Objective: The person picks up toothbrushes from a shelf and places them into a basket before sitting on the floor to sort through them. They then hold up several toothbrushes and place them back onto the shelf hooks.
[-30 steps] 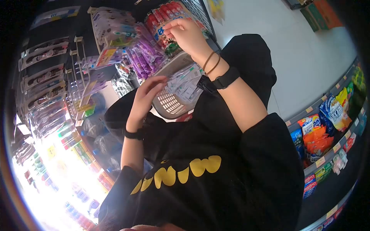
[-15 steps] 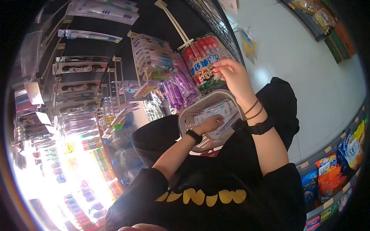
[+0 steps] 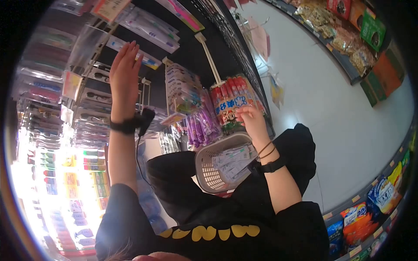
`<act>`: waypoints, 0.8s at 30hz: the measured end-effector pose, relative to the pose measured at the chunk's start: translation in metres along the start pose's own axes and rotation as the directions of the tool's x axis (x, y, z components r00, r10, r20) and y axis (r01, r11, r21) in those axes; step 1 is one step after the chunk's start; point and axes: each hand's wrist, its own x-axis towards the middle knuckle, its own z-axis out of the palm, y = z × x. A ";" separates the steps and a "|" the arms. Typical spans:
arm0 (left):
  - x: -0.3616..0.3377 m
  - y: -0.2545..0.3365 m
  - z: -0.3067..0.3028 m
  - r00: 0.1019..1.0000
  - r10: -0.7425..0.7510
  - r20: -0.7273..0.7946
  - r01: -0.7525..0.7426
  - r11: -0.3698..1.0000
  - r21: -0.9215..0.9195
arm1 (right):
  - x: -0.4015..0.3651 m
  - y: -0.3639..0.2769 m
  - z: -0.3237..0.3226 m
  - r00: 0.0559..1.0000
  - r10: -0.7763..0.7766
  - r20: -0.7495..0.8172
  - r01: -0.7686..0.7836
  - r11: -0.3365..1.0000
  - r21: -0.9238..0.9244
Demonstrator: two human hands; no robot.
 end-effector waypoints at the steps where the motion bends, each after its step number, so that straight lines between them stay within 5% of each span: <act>1: 0.020 -0.007 -0.007 0.998 -0.034 -0.047 0.031 0.998 -0.046 | 0.000 0.001 0.002 1.000 0.019 -0.012 -0.019 1.000 -0.006; 3: 0.058 -0.029 -0.015 0.995 -0.061 -0.079 0.055 0.995 -0.087 | -0.002 0.002 0.005 1.000 0.028 0.011 -0.027 0.999 -0.022; 5: 0.084 -0.045 -0.011 0.982 0.074 -0.173 -0.039 0.980 0.197 | -0.003 0.005 0.006 0.998 0.061 0.030 -0.060 0.997 -0.049; 8: 0.100 -0.047 -0.002 0.980 -0.064 -0.188 0.092 0.986 0.142 | -0.004 0.011 0.005 0.999 -0.003 0.051 0.006 0.998 -0.066; 14: 0.126 -0.064 0.001 0.972 -0.081 -0.220 0.102 0.991 0.084 | 0.000 0.017 0.005 0.991 -0.120 0.052 0.122 0.992 -0.038; 21: 0.138 -0.067 0.002 0.997 -0.040 -0.065 0.045 0.996 0.081 | 0.002 0.016 0.010 0.995 -0.064 0.074 0.072 0.991 -0.117; 24: 0.131 -0.071 0.008 0.989 -0.037 -0.141 0.053 0.993 0.109 | 0.002 0.013 0.011 0.997 -0.047 0.053 0.054 0.991 -0.123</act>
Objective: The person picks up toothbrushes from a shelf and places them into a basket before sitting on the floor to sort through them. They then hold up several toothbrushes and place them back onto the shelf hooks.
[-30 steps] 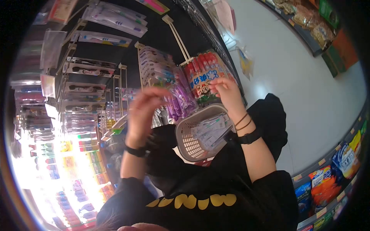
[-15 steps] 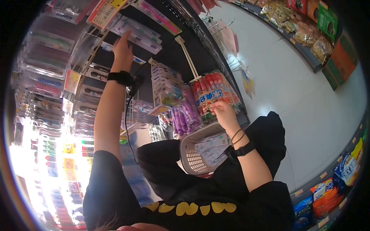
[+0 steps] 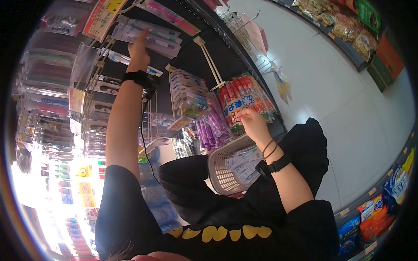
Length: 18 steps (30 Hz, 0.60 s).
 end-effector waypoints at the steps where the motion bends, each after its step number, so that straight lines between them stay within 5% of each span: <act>1: -0.004 0.000 0.001 1.000 -0.001 0.000 0.001 1.000 0.001 | 0.000 0.001 0.000 1.000 0.002 0.000 -0.002 1.000 0.001; 9: -0.017 0.010 -0.004 0.977 -0.161 0.137 0.191 0.951 -0.243 | 0.000 0.006 0.001 1.000 0.005 0.009 -0.004 0.999 -0.039; 18: -0.033 0.034 -0.024 0.971 -0.188 0.145 0.203 0.974 -0.096 | 0.003 0.015 0.006 0.999 0.001 0.037 0.001 0.997 -0.078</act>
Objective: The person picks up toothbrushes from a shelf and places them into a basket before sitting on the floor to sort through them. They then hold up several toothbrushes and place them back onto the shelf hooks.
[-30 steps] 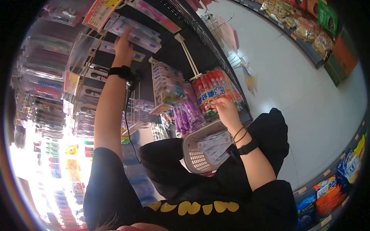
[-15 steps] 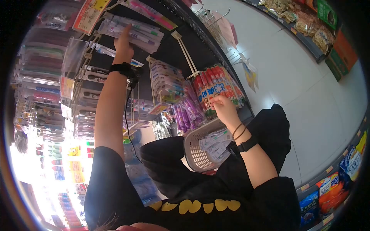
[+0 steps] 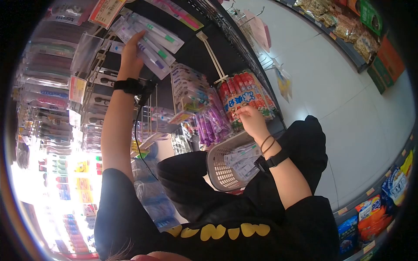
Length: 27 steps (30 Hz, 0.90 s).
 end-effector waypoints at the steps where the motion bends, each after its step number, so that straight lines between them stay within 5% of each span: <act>1: -0.004 0.002 0.000 0.999 0.050 0.009 -0.050 0.998 0.025 | 0.000 -0.001 0.001 1.000 -0.001 -0.002 0.001 1.000 0.001; 5: -0.025 0.003 0.002 0.987 0.145 -0.071 -0.131 0.976 0.171 | 0.001 0.000 0.007 0.999 -0.027 -0.026 0.028 0.999 0.040; 8: -0.041 0.008 0.001 0.987 0.157 0.042 -0.162 0.972 0.172 | 0.005 0.005 0.011 0.999 -0.033 -0.009 0.033 0.999 0.000; 16: -0.088 0.028 0.016 1.000 -0.018 0.020 0.020 0.996 -0.084 | 0.013 0.019 0.023 0.980 -0.191 0.063 0.194 0.980 -0.053; 19: -0.081 0.019 0.017 0.999 0.035 0.025 -0.033 0.996 -0.083 | 0.009 0.015 0.028 0.953 -0.287 0.098 0.288 0.958 0.003; 24: -0.092 0.005 0.026 0.988 0.148 0.053 -0.144 0.987 -0.076 | 0.009 0.012 0.028 0.960 -0.270 0.081 0.280 0.946 -0.163; 27: -0.094 0.009 0.020 0.995 0.093 0.039 -0.087 0.987 -0.134 | 0.010 0.012 0.027 0.960 -0.261 0.099 0.277 0.937 -0.211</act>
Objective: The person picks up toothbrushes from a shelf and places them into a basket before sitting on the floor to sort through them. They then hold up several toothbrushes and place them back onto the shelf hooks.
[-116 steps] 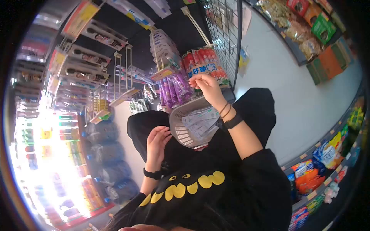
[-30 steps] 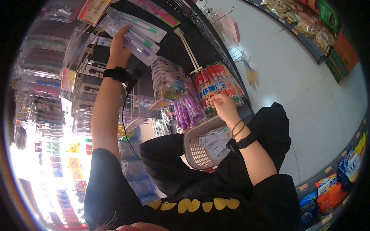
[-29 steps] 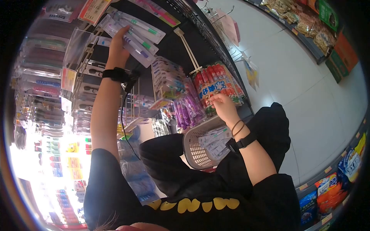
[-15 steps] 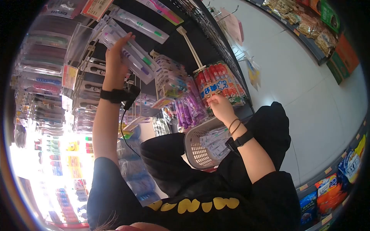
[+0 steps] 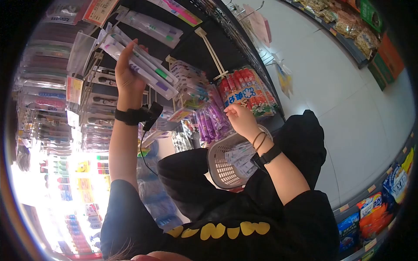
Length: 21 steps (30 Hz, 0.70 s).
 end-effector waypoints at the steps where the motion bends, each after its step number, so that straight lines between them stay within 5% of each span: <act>1: -0.001 0.002 -0.002 1.000 -0.016 -0.014 0.016 0.999 -0.047 | 0.000 0.000 0.001 1.000 0.001 0.003 -0.001 1.000 0.002; 5: -0.001 0.010 -0.012 0.997 -0.053 0.054 0.058 0.992 -0.110 | 0.000 -0.001 0.002 1.000 0.001 -0.022 -0.001 0.999 0.038; 10: -0.010 0.016 -0.008 0.999 0.024 0.033 -0.031 0.968 0.250 | -0.002 -0.010 0.001 1.000 0.020 -0.011 -0.020 1.000 -0.001; 15: -0.015 0.004 0.004 0.997 0.043 -0.063 -0.049 0.995 -0.091 | 0.000 -0.004 0.006 1.000 -0.017 -0.014 0.017 0.999 0.037; 21: -0.011 -0.020 0.033 0.998 0.055 -0.022 -0.058 0.981 -0.185 | 0.003 -0.003 0.009 1.000 -0.017 -0.008 0.016 0.999 -0.037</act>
